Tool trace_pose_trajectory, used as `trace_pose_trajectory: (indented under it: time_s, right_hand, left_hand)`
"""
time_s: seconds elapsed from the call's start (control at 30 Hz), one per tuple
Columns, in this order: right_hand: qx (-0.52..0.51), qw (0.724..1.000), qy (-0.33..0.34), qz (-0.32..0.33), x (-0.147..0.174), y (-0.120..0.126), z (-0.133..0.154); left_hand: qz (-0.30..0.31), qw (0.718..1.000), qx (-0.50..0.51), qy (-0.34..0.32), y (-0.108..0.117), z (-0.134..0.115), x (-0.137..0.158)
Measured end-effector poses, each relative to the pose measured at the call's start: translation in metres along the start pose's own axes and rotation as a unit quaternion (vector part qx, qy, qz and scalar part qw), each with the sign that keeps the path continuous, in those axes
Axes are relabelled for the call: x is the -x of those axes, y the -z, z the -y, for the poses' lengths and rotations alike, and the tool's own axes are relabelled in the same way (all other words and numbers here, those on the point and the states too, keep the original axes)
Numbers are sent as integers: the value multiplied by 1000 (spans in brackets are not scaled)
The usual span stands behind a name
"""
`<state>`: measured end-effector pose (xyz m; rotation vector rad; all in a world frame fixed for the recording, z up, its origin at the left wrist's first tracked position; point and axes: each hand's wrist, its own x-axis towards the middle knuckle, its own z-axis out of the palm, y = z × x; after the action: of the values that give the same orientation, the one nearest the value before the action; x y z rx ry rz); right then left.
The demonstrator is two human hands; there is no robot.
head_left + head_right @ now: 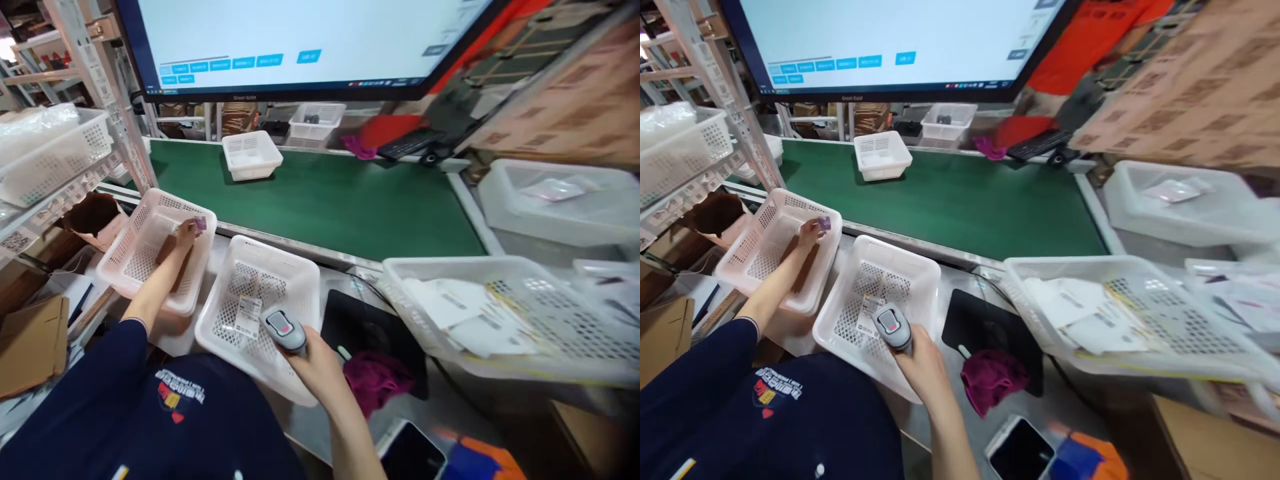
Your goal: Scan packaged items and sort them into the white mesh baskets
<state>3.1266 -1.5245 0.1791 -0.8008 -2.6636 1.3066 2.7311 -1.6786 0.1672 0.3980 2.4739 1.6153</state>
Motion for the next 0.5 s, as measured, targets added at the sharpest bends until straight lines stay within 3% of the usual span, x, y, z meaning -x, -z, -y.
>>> trace_pose_trajectory:
  time_s: [0.13, 0.27, 0.37, 0.5]
  right_hand:
    - [-1, 996, 70, -57, -17, 7, 39]
    - [10, 991, 111, -74, -37, 11, 73]
    - [22, 989, 117, -87, -46, 13, 82]
    - [25, 988, 117, -101, -46, 15, 77]
  left_hand:
    - [33, 992, 121, -4, -14, -24, 15]
    - [120, 975, 185, -25, -27, -33, 50]
    - [191, 960, 201, -48, -36, -32, 74]
    - [226, 952, 188, -81, -46, -31, 95]
